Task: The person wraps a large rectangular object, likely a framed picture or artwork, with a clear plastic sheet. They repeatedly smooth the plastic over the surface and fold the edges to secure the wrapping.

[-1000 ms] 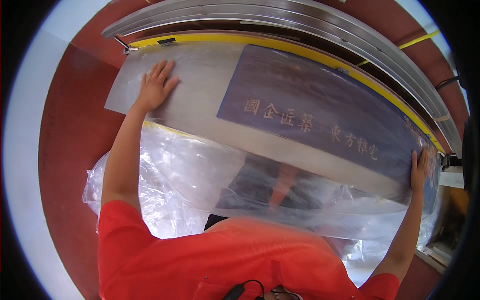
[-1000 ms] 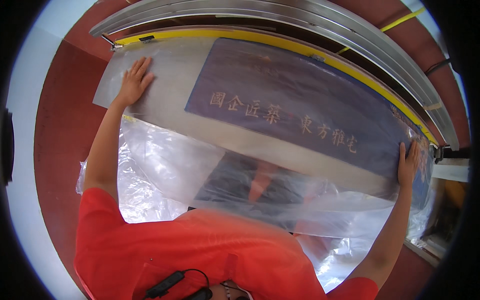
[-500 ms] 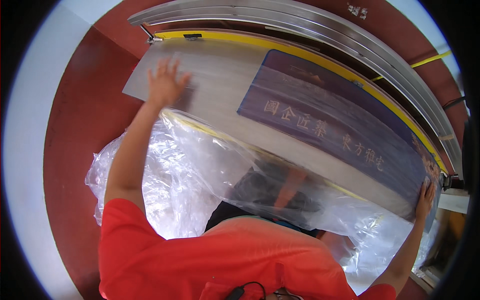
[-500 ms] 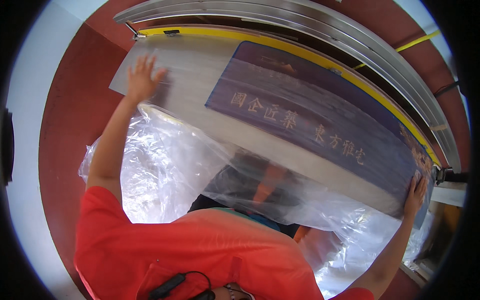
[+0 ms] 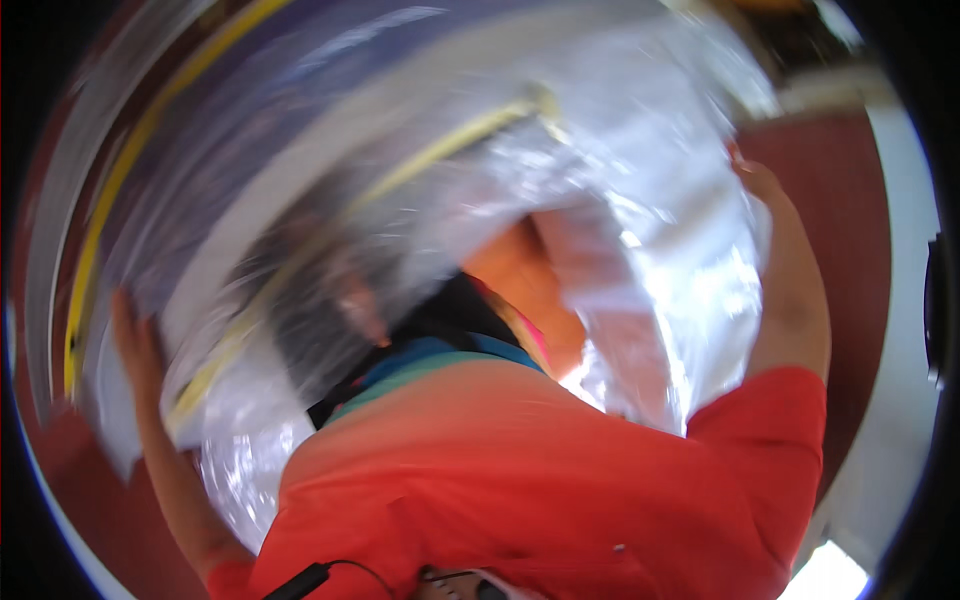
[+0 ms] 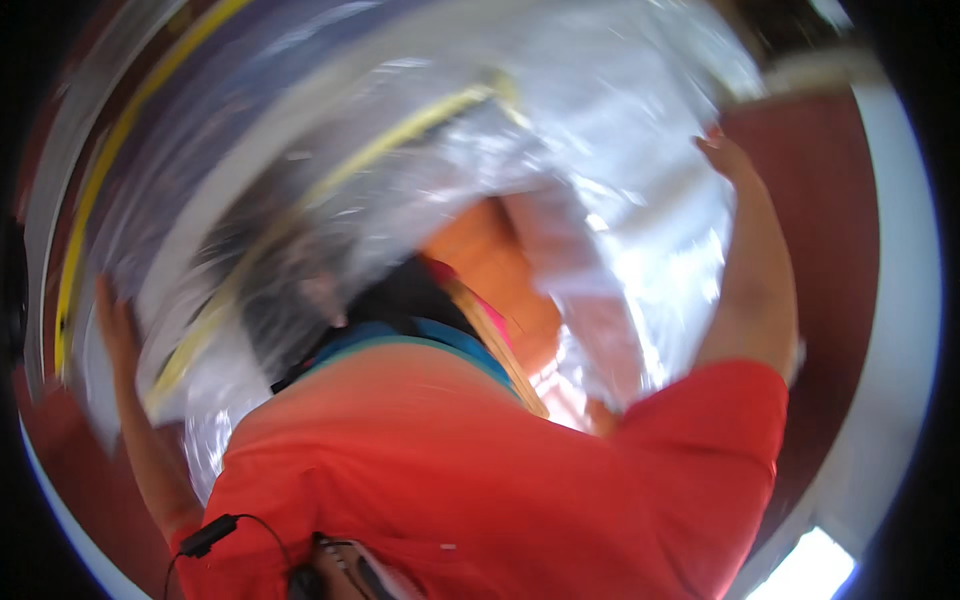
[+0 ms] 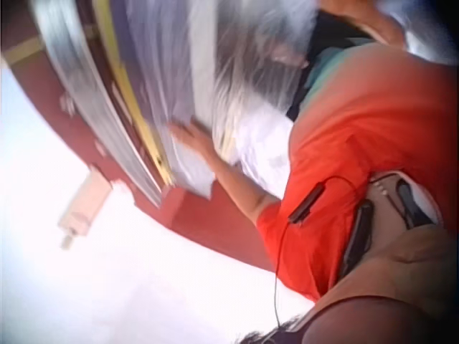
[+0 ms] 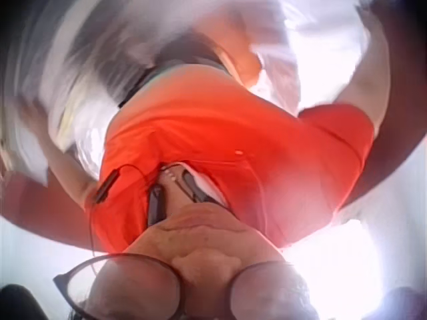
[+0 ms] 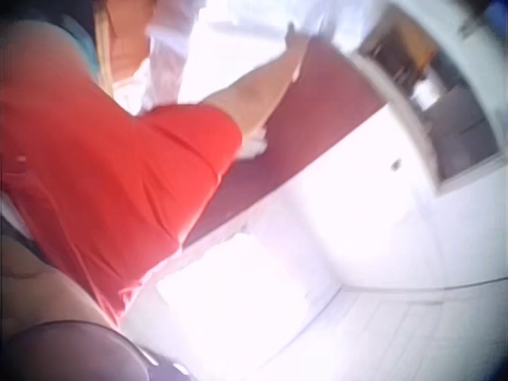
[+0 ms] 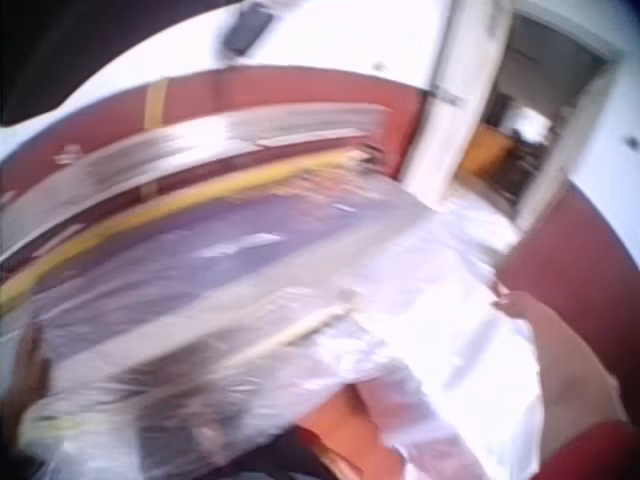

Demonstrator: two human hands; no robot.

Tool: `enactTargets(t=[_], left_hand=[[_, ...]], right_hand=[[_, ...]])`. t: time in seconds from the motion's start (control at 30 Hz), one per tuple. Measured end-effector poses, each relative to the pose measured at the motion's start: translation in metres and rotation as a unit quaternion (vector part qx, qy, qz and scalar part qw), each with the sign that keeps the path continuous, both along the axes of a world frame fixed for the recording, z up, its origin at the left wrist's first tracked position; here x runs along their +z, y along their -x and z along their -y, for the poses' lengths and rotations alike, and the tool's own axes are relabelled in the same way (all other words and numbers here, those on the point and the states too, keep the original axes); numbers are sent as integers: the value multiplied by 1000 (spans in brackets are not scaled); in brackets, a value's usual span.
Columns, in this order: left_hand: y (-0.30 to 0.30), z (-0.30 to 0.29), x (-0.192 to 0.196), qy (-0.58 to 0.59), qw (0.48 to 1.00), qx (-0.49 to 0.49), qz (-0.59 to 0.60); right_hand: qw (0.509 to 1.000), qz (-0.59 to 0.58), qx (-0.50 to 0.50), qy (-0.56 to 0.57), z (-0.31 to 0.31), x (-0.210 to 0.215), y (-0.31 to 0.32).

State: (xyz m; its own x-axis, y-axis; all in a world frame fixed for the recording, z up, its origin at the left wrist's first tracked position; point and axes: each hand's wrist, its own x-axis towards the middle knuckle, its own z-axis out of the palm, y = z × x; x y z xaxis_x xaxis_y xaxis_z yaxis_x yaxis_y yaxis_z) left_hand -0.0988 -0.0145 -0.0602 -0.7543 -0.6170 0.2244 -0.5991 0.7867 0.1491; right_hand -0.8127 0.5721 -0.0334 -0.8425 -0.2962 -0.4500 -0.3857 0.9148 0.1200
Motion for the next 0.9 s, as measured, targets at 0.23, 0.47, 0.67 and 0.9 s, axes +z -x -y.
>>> enactTargets(t=[0.23, 0.47, 0.67, 0.9], left_hand=[[19, 1, 19, -23, 999, -24, 24], [-13, 17, 26, -28, 995, 2, 95], [-7, 33, 49, 87, 954, -16, 286], [114, 27, 96, 275, 925, -164, 203]], right_hand=[[936, 157, -156, -275, -290, -148, -124], [974, 60, -148, -163, -181, -224, -226], [938, 90, -211, -258, -214, -224, -229], [980, 60, 173, 72, -97, -111, -158]])
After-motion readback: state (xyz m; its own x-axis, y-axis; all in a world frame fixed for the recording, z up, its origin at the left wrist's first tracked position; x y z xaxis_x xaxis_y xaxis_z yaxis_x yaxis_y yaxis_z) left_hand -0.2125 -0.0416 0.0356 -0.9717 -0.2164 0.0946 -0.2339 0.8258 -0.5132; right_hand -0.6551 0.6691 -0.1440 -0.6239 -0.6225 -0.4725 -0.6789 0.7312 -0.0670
